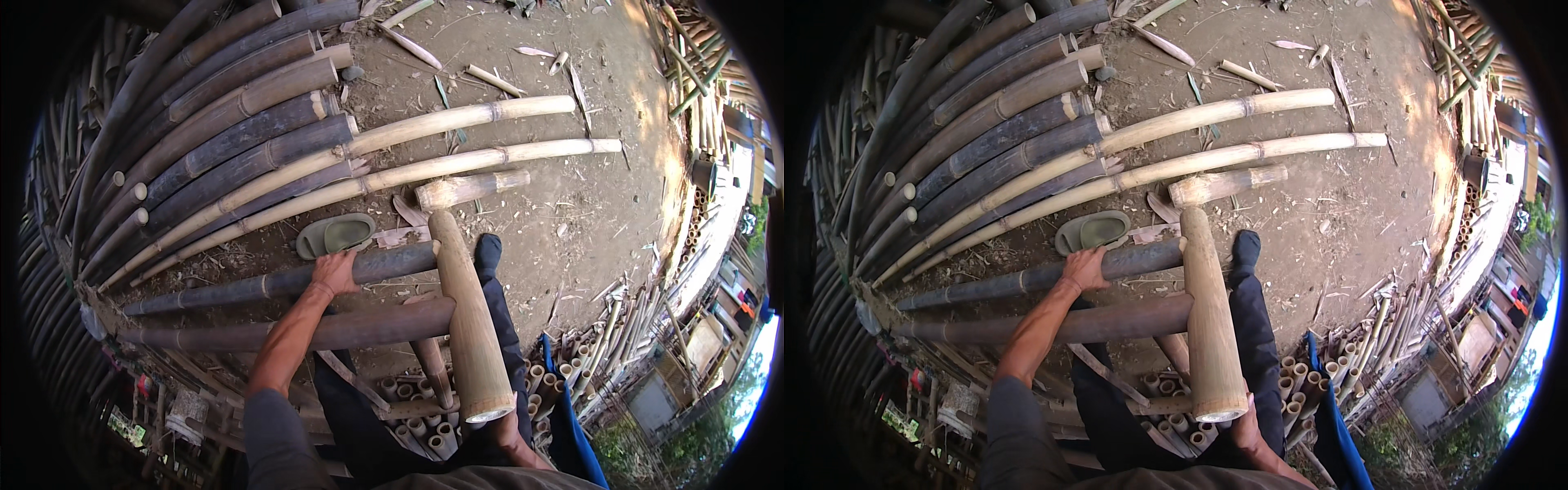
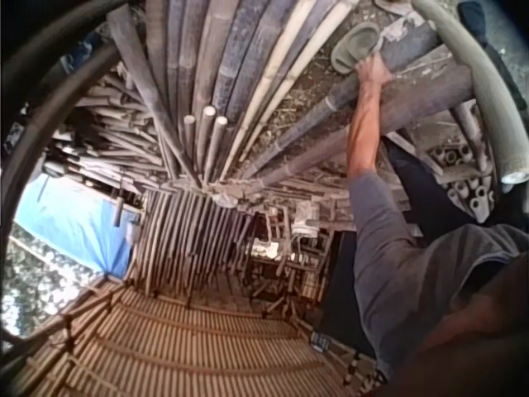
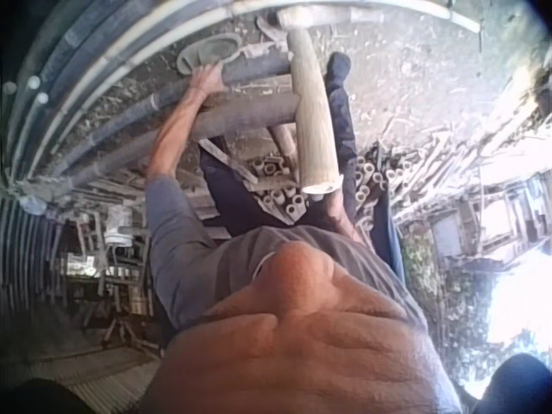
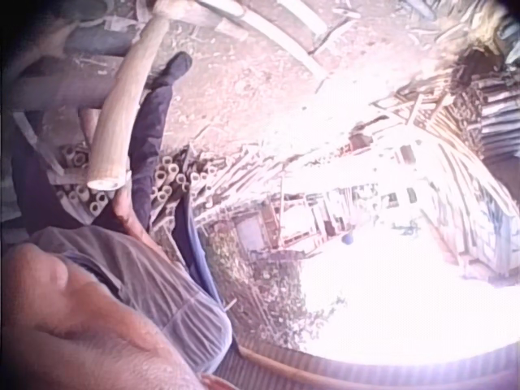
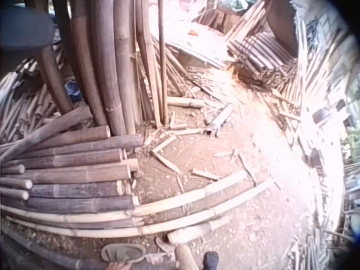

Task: The person assembles a bamboo ladder by inserting short bamboo rungs into pre-drilled holes in two long bamboo rails. They use a wooden mallet to tap each rung into place, then lift and reposition the ladder to continue assembly. The person works in a cluttered workshop with many bamboo poles and tools visible.

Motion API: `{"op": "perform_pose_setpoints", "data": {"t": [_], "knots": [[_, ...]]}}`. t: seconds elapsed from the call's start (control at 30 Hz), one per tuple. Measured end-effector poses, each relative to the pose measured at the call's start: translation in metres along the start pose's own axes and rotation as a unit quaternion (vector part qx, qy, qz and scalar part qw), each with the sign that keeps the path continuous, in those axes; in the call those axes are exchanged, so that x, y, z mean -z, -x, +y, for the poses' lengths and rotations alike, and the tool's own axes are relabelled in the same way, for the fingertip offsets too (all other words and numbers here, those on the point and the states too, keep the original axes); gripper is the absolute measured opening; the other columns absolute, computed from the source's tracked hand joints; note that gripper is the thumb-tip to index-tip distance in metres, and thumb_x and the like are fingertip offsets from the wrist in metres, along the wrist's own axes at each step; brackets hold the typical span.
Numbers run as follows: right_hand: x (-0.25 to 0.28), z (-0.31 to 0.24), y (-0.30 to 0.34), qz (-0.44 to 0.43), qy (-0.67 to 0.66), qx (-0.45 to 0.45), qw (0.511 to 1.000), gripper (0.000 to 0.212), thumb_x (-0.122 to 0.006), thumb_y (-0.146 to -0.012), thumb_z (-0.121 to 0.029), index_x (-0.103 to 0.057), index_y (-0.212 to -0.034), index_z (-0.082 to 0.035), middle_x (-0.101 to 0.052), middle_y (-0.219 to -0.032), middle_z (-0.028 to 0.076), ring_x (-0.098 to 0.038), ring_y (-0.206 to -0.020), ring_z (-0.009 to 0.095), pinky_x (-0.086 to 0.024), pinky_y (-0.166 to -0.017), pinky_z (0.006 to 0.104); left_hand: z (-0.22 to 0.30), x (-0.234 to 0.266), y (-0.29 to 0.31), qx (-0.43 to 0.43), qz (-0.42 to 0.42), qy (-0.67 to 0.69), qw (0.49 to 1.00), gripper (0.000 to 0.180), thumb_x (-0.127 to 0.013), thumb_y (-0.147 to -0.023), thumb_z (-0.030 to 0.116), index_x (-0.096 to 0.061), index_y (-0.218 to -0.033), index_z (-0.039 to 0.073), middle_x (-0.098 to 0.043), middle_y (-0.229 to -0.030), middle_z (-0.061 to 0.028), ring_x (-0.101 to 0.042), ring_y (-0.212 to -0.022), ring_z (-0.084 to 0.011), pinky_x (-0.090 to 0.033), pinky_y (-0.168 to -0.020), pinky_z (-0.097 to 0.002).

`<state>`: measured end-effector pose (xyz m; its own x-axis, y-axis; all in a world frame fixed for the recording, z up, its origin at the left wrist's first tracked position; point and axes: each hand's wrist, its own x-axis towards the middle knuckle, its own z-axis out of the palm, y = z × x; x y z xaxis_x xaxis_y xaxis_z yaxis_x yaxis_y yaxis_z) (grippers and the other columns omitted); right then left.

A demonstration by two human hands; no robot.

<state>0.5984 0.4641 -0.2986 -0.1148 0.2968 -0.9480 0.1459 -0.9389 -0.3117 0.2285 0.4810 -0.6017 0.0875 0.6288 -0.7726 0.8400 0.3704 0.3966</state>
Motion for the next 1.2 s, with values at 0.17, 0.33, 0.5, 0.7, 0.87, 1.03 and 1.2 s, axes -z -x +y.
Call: {"op": "perform_pose_setpoints", "data": {"t": [0.17, 0.33, 0.5, 0.7, 0.87, 1.03, 1.2], "knots": [[0.011, 0.018, 0.007, -0.011, -0.046, -0.010, 0.999, 0.084, -0.023, -0.096, -0.068, -0.024, -0.149, -0.003, -0.044, -0.142, 0.013, -0.047, -0.129, 0.023, -0.038, -0.107, 0.0388, 0.016, 0.006, -0.001, -0.012, -0.058, 0.051, 0.997, 0.081, -0.085, -0.053, 0.036, -0.053, -0.122, 0.007, -0.064, -0.113, -0.0153, -0.061, -0.107, -0.0352, -0.048, -0.091, -0.0472], [0.015, 0.017, 0.012, -0.020, -0.054, -0.027, 0.998, 0.087, -0.025, -0.094, -0.072, -0.022, -0.150, -0.005, -0.044, -0.142, 0.013, -0.048, -0.129, 0.023, -0.039, -0.106, 0.0399, 0.030, -0.011, 0.009, 0.006, 0.035, 0.018, 0.999, 0.078, -0.086, -0.054, 0.034, -0.053, -0.119, 0.008, -0.060, -0.119, -0.0125, -0.056, -0.115, -0.0320, -0.046, -0.094, -0.0471], [0.024, 0.016, 0.014, -0.017, -0.010, -0.028, 0.999, 0.082, -0.017, -0.097, -0.066, -0.030, -0.146, -0.001, -0.052, -0.137, 0.016, -0.056, -0.120, 0.026, -0.043, -0.104, 0.0405, 0.050, -0.007, 0.004, 0.016, 0.036, -0.009, 0.999, 0.076, -0.086, -0.058, 0.035, -0.051, -0.119, 0.007, -0.060, -0.118, -0.0127, -0.055, -0.115, -0.0315, -0.045, -0.096, -0.0511], [0.032, 0.008, 0.011, -0.015, 0.044, -0.011, 0.999, 0.083, -0.016, -0.098, -0.065, -0.033, -0.145, 0.001, -0.053, -0.135, 0.016, -0.056, -0.119, 0.027, -0.043, -0.103, 0.0402, 0.114, 0.001, -0.047, -0.088, -0.030, 0.100, 0.991, 0.080, -0.085, -0.057, 0.041, -0.052, -0.122, 0.008, -0.065, -0.107, -0.0177, -0.064, -0.102, -0.0356, -0.050, -0.087, -0.0496], [0.031, 0.004, 0.010, -0.009, 0.049, -0.011, 0.999, 0.084, -0.017, -0.098, -0.066, -0.033, -0.144, 0.002, -0.050, -0.137, 0.017, -0.054, -0.121, 0.027, -0.042, -0.104, 0.0399, 0.133, 0.003, -0.063, -0.094, -0.039, 0.111, 0.989, 0.076, -0.084, -0.056, 0.034, -0.053, -0.120, 0.008, -0.063, -0.108, -0.0187, -0.063, -0.102, -0.0367, -0.050, -0.084, -0.0495], [0.023, 0.000, 0.014, -0.007, 0.046, -0.012, 0.999, 0.085, -0.018, -0.097, -0.067, -0.033, -0.144, 0.002, -0.048, -0.139, 0.017, -0.052, -0.123, 0.028, -0.041, -0.104, 0.0397, 0.138, -0.009, -0.053, -0.092, 0.035, 0.099, 0.990, 0.070, -0.082, -0.057, 0.030, -0.052, -0.118, 0.010, -0.061, -0.109, -0.0185, -0.063, -0.102, -0.0363, -0.050, -0.084, -0.0497], [0.019, -0.005, 0.008, -0.034, 0.049, -0.006, 0.998, 0.086, -0.020, -0.097, -0.067, -0.033, -0.144, 0.003, -0.046, -0.141, 0.018, -0.050, -0.126, 0.029, -0.041, -0.104, 0.0395, 0.134, -0.014, -0.062, -0.094, 0.014, 0.081, 0.992, 0.077, -0.080, -0.059, 0.033, -0.051, -0.126, 0.013, -0.062, -0.115, -0.0158, -0.063, -0.104, -0.0356, -0.050, -0.084, -0.0498]]}}
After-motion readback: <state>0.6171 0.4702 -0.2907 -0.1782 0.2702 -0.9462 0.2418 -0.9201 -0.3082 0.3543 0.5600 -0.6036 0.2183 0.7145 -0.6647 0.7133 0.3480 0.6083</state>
